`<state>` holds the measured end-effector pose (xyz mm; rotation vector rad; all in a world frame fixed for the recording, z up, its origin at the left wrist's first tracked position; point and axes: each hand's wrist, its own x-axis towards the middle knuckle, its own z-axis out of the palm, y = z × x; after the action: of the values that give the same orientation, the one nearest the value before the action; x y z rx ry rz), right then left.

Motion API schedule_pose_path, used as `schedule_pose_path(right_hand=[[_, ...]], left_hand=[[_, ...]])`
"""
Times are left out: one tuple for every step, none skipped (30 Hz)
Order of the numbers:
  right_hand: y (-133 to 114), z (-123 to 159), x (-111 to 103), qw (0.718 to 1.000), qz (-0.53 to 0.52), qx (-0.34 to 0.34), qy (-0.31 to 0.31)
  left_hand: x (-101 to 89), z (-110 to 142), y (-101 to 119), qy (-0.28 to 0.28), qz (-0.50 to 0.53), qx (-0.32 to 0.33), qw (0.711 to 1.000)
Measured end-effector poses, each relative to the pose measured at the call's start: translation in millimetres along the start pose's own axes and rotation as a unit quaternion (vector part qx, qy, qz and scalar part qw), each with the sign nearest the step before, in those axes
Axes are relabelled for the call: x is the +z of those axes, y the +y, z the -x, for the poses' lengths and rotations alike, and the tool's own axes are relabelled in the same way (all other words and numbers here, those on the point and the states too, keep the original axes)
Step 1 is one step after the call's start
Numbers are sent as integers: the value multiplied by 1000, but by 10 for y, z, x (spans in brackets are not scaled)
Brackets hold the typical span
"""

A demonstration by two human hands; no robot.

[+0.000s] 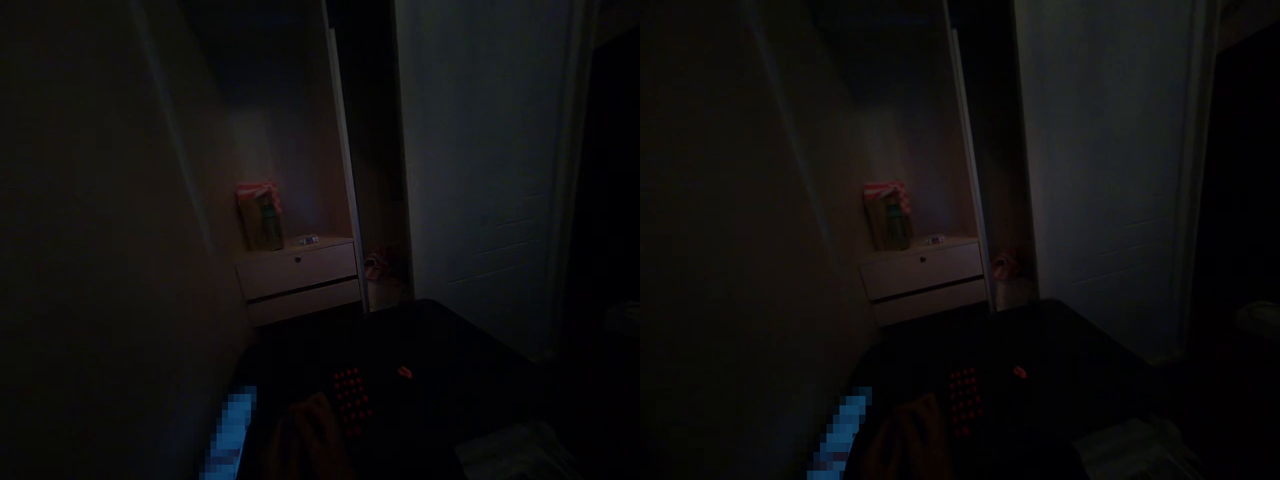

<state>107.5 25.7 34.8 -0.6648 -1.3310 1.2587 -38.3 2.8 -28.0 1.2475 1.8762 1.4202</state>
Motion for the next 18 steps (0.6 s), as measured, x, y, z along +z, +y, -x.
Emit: schedule_pose_path(right_hand=[[12, 1, 2, 1000, -2, 0, 0], [24, 1, 3, 1000, -5, 1, 1], [34, 1, 4, 1000, -6, 1, -1], [41, 2, 3, 1000, -5, 0, -6], [44, 2, 1, 1000, -5, -1, -8], [43, 4, -2, 1000, -4, 0, -9], [40, 7, -6, 1000, -2, 1, -12], [35, 11, -10, 1000, 0, 2, -16], [29, 16, -14, 1000, 3, 3, -18], [23, 23, -17, 1000, 4, 5, -19], [18, 30, -20, 1000, 7, 8, -18], [13, 37, -23, 1000, 10, 9, -16], [8, 44, -25, 1000, 10, 12, -11], [3, 50, -28, 1000, 7, 17, -6], [-4, 55, -31, 1000, 1, 23, -5], [-12, 59, -34, 1000, -6, 28, -4], [-20, 61, -37, 999, -12, 31, -7], [-28, 62, -40, 999, -17, 32, -11]], left_hand=[[1, -4, 2, -5, -2, 5, 1000], [1, -7, -1, -11, -2, 8, 1000], [1, -9, -8, -15, -2, 10, 1000], [1, -10, -16, -15, -4, 8, 1000], [1, -9, -23, -11, -7, 4, 1000], [1, -7, -28, -8, -9, 2, 1000], [1, -4, -31, -13, -8, 6, 1000], [2, -1, -31, -20, -2, 13, 1000], [3, 2, -30, -25, 3, 18, 1000], [4, 4, -31, -23, 5, 19, 1000], [5, 6, -36, -15, 4, 16, 1000], [7, 8, -46, 0, 0, 10, 1000], [9, 10, -61, 19, -5, 5, 1000], [10, 11, -79, 40, -11, 3, 999], [11, 13, -100, 61, -14, 9, 998], [12, 15, -119, 82, -15, 21, 996], [11, 16, -135, 99, -14, 37, 994], [9, 16, -144, 109, -13, 53, 993]])
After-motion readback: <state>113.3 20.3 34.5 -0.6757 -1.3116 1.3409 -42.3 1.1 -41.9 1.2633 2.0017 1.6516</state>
